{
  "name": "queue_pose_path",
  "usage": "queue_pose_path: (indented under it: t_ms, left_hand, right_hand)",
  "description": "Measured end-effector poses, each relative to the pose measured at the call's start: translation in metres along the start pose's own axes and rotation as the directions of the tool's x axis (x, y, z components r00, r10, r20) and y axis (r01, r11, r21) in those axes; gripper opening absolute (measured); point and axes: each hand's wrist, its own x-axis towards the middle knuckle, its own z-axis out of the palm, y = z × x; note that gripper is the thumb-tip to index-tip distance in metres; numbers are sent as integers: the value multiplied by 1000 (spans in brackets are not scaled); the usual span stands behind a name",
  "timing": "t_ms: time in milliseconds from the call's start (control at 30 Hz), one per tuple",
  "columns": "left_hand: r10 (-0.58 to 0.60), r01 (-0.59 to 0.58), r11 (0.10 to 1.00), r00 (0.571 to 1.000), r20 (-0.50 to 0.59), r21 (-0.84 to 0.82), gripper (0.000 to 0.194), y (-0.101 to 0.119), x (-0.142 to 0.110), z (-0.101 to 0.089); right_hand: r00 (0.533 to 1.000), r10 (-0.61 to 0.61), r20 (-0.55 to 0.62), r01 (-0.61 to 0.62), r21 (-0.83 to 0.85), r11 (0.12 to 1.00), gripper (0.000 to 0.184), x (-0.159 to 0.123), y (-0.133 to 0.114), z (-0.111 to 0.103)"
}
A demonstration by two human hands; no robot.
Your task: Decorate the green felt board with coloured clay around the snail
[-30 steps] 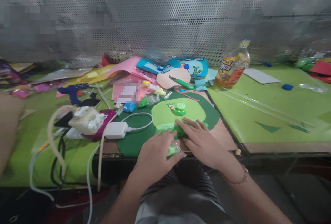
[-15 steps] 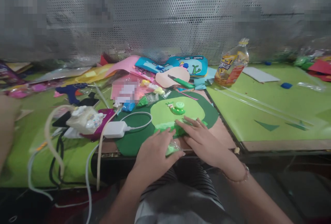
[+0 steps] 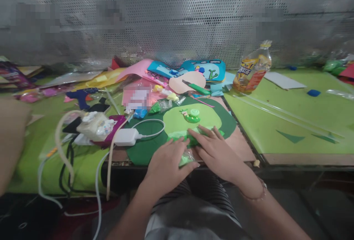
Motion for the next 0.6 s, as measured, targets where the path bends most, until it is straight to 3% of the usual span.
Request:
queue_pose_path:
  t_ms: [400, 600]
  left_hand:
    - [-28, 28, 998, 1000, 3, -60, 32, 4, -1, -3]
    - [-22, 23, 998, 1000, 16, -52, 37, 2, 0, -3]
  right_hand:
    - [984, 35, -175, -64, -164, 984, 44, -4, 5, 9]
    - [985, 61, -164, -99, -232, 968, 41, -9, 7, -3]
